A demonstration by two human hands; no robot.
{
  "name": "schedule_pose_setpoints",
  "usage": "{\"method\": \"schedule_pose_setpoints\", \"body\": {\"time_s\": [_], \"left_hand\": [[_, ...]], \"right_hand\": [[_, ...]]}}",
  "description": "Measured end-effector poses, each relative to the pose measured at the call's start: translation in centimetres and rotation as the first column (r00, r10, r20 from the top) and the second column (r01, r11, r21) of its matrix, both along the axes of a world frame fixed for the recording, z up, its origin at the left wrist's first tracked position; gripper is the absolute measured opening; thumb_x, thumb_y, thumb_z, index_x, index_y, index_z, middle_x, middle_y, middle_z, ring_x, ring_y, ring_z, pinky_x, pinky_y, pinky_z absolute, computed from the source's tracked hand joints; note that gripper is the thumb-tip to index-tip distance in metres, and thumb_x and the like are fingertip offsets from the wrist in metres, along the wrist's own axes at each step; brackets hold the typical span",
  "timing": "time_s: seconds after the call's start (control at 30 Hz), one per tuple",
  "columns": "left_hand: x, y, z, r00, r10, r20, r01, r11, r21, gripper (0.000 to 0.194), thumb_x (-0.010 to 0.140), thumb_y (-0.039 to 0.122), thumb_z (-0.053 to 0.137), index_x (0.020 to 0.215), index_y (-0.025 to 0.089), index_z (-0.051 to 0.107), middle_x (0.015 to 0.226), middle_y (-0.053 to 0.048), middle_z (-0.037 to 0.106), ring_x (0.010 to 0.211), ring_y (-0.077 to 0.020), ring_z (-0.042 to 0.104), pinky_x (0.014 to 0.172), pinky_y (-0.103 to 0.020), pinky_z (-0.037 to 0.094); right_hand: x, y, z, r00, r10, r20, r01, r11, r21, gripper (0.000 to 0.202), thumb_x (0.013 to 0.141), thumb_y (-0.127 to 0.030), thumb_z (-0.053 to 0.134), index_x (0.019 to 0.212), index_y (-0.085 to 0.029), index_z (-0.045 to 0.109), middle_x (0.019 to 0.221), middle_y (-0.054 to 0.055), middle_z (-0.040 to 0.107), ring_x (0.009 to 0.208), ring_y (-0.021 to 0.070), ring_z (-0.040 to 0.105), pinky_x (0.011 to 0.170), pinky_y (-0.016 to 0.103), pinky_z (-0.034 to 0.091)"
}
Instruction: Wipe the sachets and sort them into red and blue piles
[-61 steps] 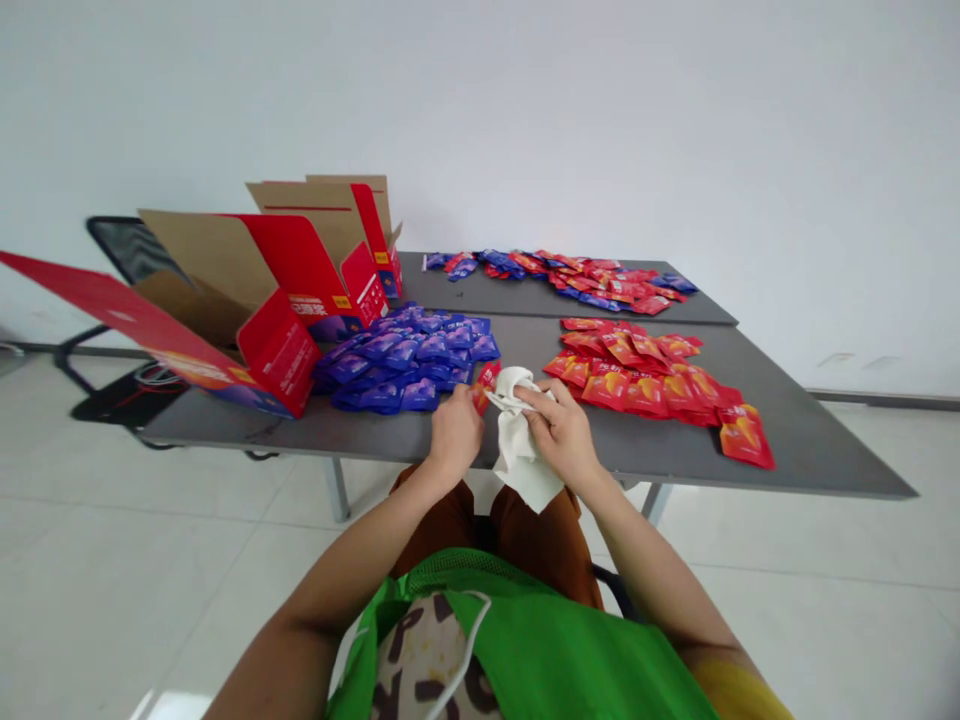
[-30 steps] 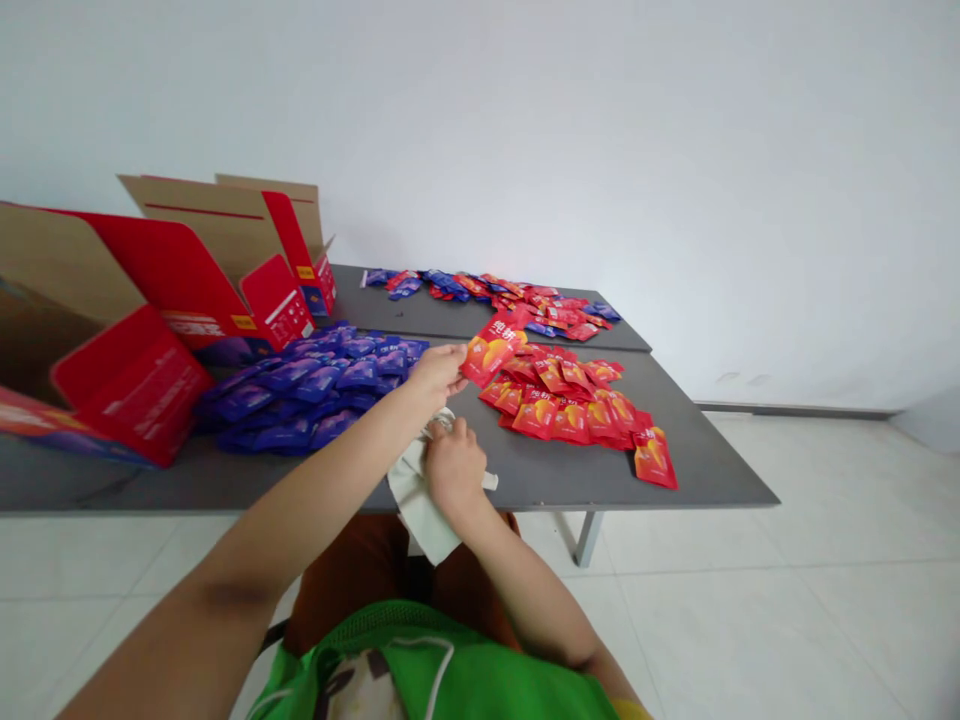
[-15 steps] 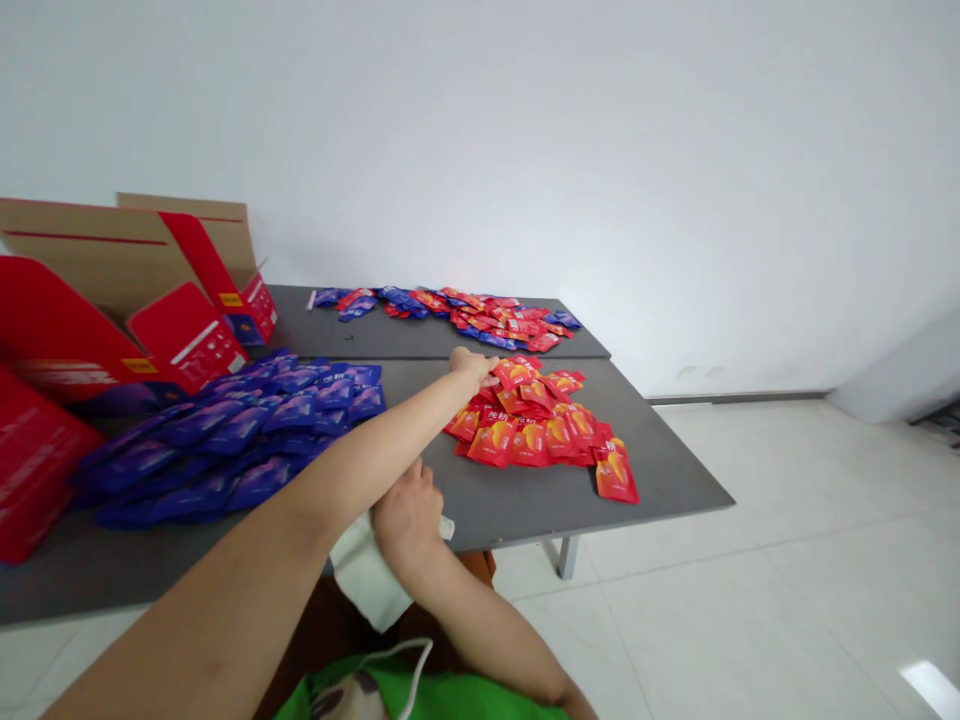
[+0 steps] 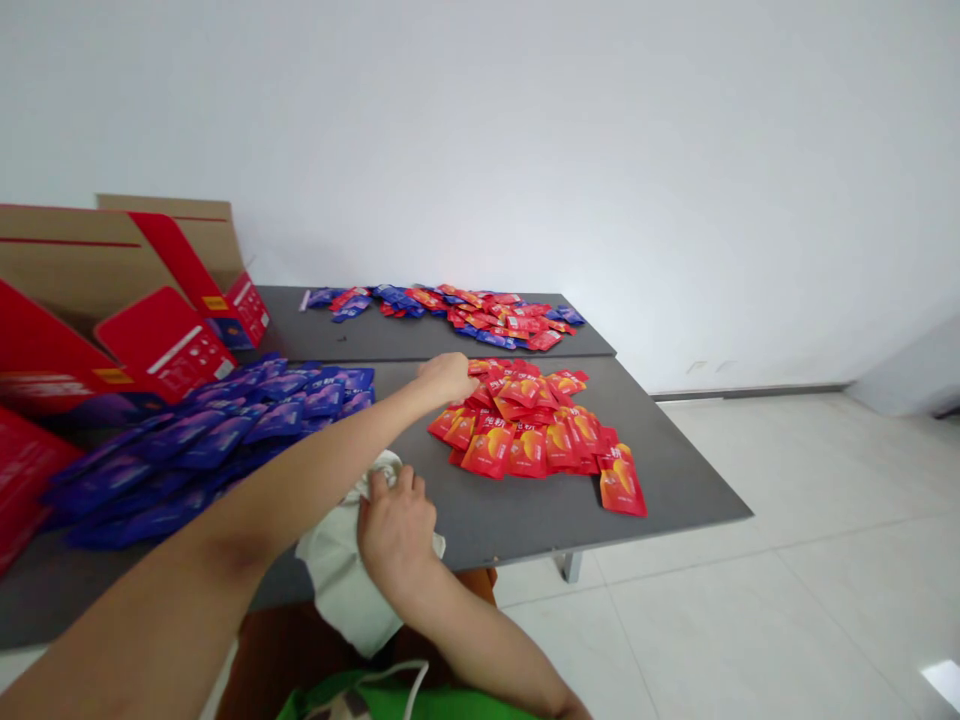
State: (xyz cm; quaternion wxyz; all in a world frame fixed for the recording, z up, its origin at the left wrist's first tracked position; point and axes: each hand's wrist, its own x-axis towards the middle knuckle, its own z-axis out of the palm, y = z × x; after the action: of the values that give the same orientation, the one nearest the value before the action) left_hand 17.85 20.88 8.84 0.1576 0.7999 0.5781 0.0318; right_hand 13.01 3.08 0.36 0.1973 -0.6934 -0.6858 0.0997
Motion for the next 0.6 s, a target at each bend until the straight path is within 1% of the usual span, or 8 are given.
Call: {"method": "schedule_pose_setpoints", "body": {"time_s": [0.07, 0.13, 0.23, 0.3, 0.37, 0.43, 0.53, 0.6], "left_hand": [[-2.1, 2.4, 0.1, 0.999, -0.025, 0.048, 0.032, 0.99, -0.136, 0.034, 0.08, 0.044, 0.058, 0.064, 0.016, 0.068, 0.067, -0.008, 0.071, 0.066, -0.0184, 0.068, 0.066, -0.025, 0.049], [-4.6, 5.1, -0.4, 0.989, 0.014, 0.149, 0.015, 0.981, -0.192, 0.036, 0.083, 0.043, 0.055, 0.066, 0.014, 0.067, 0.067, -0.008, 0.071, 0.059, -0.0153, 0.067, 0.061, -0.023, 0.049], [-8.7, 8.6, -1.8, 0.963, 0.124, 0.24, -0.095, 0.987, -0.127, 0.036, 0.086, 0.042, 0.05, 0.074, 0.013, 0.067, 0.071, -0.008, 0.072, 0.058, -0.0138, 0.066, 0.059, -0.022, 0.048], [-11.3, 10.3, -2.6, 0.959, 0.143, 0.243, -0.132, 0.989, -0.059, 0.036, 0.087, 0.042, 0.047, 0.077, 0.014, 0.067, 0.072, -0.007, 0.072, 0.059, -0.0134, 0.066, 0.058, -0.021, 0.047], [-13.6, 11.5, -3.2, 0.978, 0.11, 0.175, -0.117, 0.993, 0.027, 0.036, 0.085, 0.045, 0.046, 0.076, 0.018, 0.068, 0.07, -0.004, 0.072, 0.061, -0.0138, 0.066, 0.059, -0.021, 0.045], [-15.5, 12.5, -3.4, 0.998, 0.046, 0.046, -0.052, 0.99, 0.133, 0.037, 0.084, 0.048, 0.046, 0.072, 0.021, 0.068, 0.068, -0.003, 0.071, 0.064, -0.0158, 0.066, 0.062, -0.023, 0.044], [-17.4, 14.4, -3.5, 0.989, -0.029, -0.144, 0.066, 0.964, 0.259, 0.039, 0.082, 0.049, 0.046, 0.064, 0.022, 0.066, 0.07, -0.005, 0.07, 0.073, -0.0201, 0.065, 0.068, -0.027, 0.044], [-18.2, 16.1, -3.4, 0.981, -0.022, -0.194, 0.08, 0.952, 0.297, 0.039, 0.082, 0.049, 0.046, 0.063, 0.022, 0.067, 0.074, -0.007, 0.071, 0.078, -0.0222, 0.065, 0.072, -0.029, 0.044]], "right_hand": [[-0.1, 0.0, 0.2, 1.0, -0.011, 0.011, 0.011, 1.0, -0.003, 0.023, 0.09, -0.02, 0.045, 0.107, -0.025, 0.06, 0.103, 0.01, 0.059, 0.09, 0.0274, 0.059, 0.064, 0.039, 0.054], [-0.1, 0.0, 0.4, 1.0, -0.008, 0.015, 0.008, 1.0, -0.01, 0.024, 0.089, -0.018, 0.045, 0.106, -0.025, 0.06, 0.103, 0.01, 0.06, 0.09, 0.0272, 0.06, 0.065, 0.039, 0.054], [0.2, -0.2, 0.5, 1.0, 0.0, 0.003, 0.0, 1.0, -0.015, 0.025, 0.088, -0.016, 0.047, 0.108, -0.024, 0.059, 0.103, 0.01, 0.06, 0.09, 0.0269, 0.061, 0.066, 0.039, 0.055], [0.6, -0.2, 0.7, 1.0, -0.001, -0.019, 0.0, 1.0, -0.016, 0.026, 0.086, -0.017, 0.049, 0.109, -0.024, 0.058, 0.102, 0.009, 0.061, 0.089, 0.0267, 0.062, 0.067, 0.039, 0.055], [1.0, -0.2, 0.8, 0.999, 0.005, -0.046, -0.006, 1.0, -0.016, 0.027, 0.085, -0.019, 0.052, 0.111, -0.025, 0.058, 0.1, 0.009, 0.061, 0.088, 0.0264, 0.063, 0.069, 0.04, 0.056], [1.2, 0.0, 1.0, 0.999, 0.01, -0.05, -0.011, 0.999, -0.036, 0.029, 0.084, -0.02, 0.054, 0.112, -0.026, 0.058, 0.101, 0.009, 0.061, 0.088, 0.0268, 0.064, 0.07, 0.041, 0.056], [1.3, 0.6, 1.4, 0.999, -0.004, 0.032, 0.008, 0.993, -0.118, 0.031, 0.084, -0.016, 0.051, 0.113, -0.027, 0.059, 0.103, 0.011, 0.063, 0.089, 0.0282, 0.065, 0.068, 0.041, 0.056], [1.3, 1.1, 1.7, 0.993, 0.002, 0.117, 0.018, 0.985, -0.171, 0.036, 0.085, -0.01, 0.047, 0.113, -0.028, 0.06, 0.104, 0.011, 0.063, 0.09, 0.0288, 0.066, 0.067, 0.041, 0.056]]}}
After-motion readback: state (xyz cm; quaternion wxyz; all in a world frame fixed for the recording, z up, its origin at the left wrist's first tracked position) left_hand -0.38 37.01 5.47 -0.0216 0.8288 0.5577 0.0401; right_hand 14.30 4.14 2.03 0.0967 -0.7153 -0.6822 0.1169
